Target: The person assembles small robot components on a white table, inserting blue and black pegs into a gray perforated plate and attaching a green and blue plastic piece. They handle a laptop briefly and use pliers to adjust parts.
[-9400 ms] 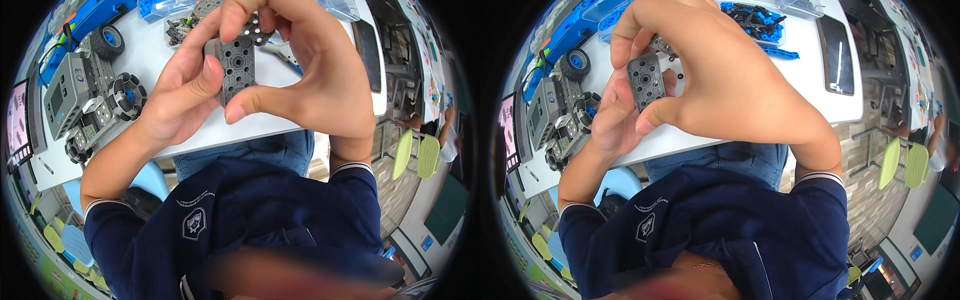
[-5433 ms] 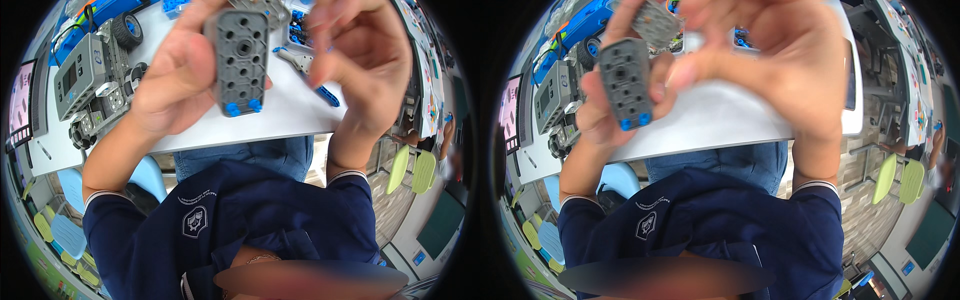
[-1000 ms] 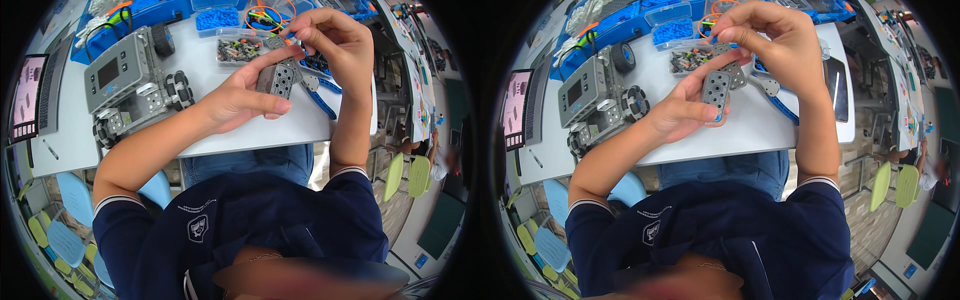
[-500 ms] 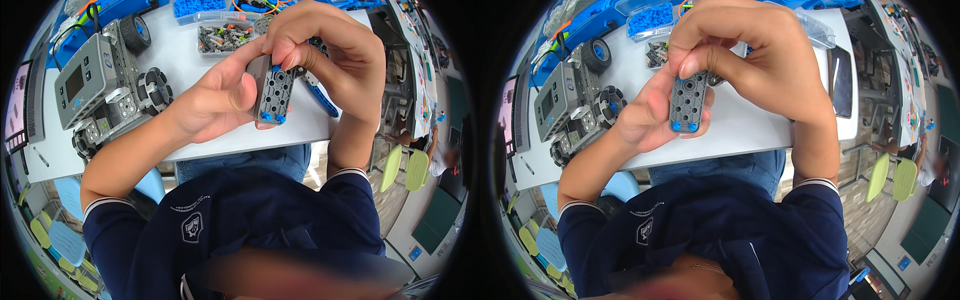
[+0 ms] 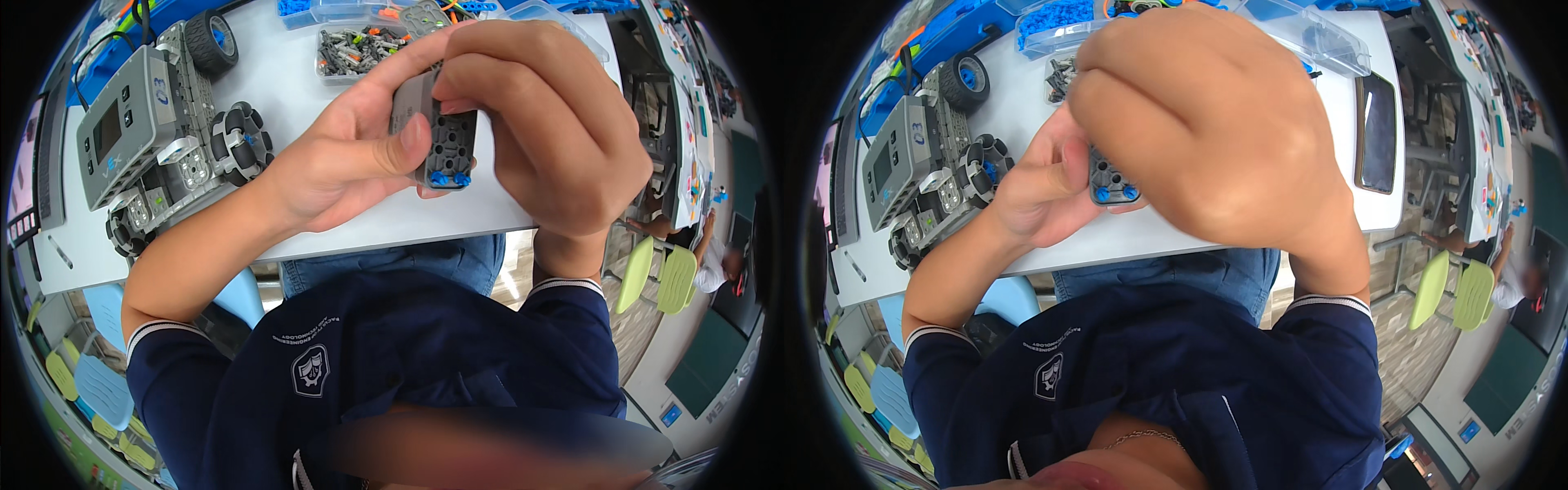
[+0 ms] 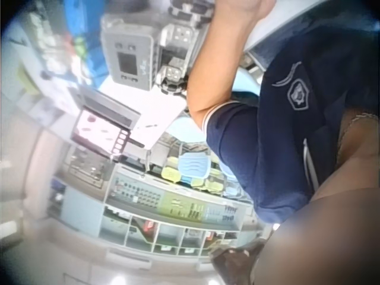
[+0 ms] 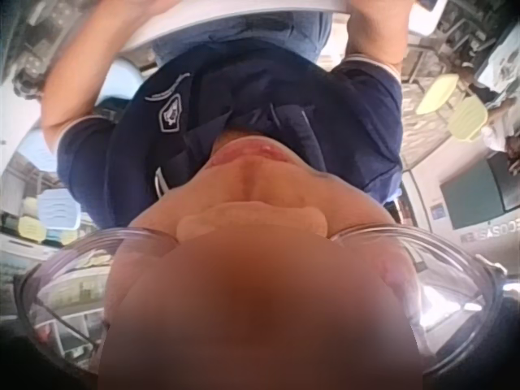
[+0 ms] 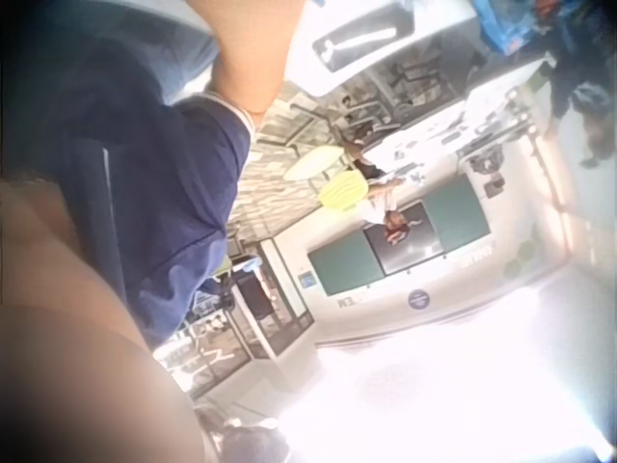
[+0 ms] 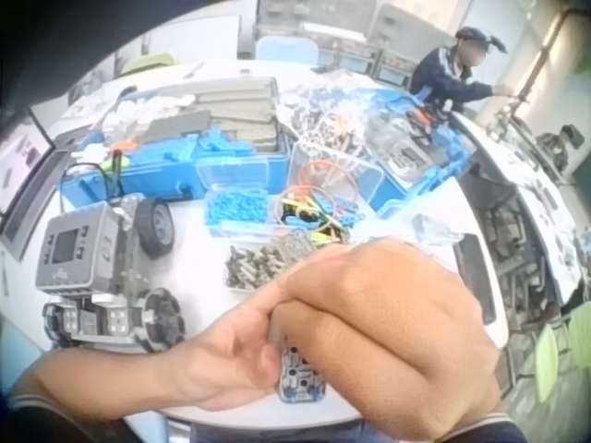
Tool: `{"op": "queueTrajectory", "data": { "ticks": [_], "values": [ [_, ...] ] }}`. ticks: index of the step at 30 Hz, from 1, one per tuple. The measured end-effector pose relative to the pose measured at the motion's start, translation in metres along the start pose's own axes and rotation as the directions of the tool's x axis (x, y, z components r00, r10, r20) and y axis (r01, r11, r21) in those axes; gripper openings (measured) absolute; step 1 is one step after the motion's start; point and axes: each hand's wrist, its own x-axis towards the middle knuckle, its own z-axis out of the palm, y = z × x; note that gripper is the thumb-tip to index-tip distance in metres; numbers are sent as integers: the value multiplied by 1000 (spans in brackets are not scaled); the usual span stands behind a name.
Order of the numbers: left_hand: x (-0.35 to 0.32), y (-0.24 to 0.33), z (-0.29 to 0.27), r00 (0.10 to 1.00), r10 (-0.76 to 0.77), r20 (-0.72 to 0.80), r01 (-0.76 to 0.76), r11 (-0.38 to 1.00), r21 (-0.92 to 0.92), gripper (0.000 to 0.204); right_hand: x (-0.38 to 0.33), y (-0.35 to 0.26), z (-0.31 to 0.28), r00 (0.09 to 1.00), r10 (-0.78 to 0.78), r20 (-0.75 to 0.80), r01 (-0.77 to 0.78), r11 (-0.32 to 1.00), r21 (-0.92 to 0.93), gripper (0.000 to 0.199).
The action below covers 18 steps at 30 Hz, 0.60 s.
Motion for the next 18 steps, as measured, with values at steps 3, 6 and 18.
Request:
{"op": "queueTrajectory", "data": {
  "ticks": [3, 6, 18],
  "values": [
    [-3, 0, -1, 1000, 7, -27, -6, 998, 60, 84, -2, 6, -4, 998, -62, 31, 61, 998, 9, 19],
    [-8, 2, -6, 998, -4, -70, 13, 992, 125, 90, 0, 5, -12, 997, 22, 80, -29, 995, 92, 17],
    [-2, 1, 5, 996, 0, -88, 29, 944, 328, 124, -11, 22, -8, 833, 365, 416, -538, 362, 761, 35]
  ]
}}
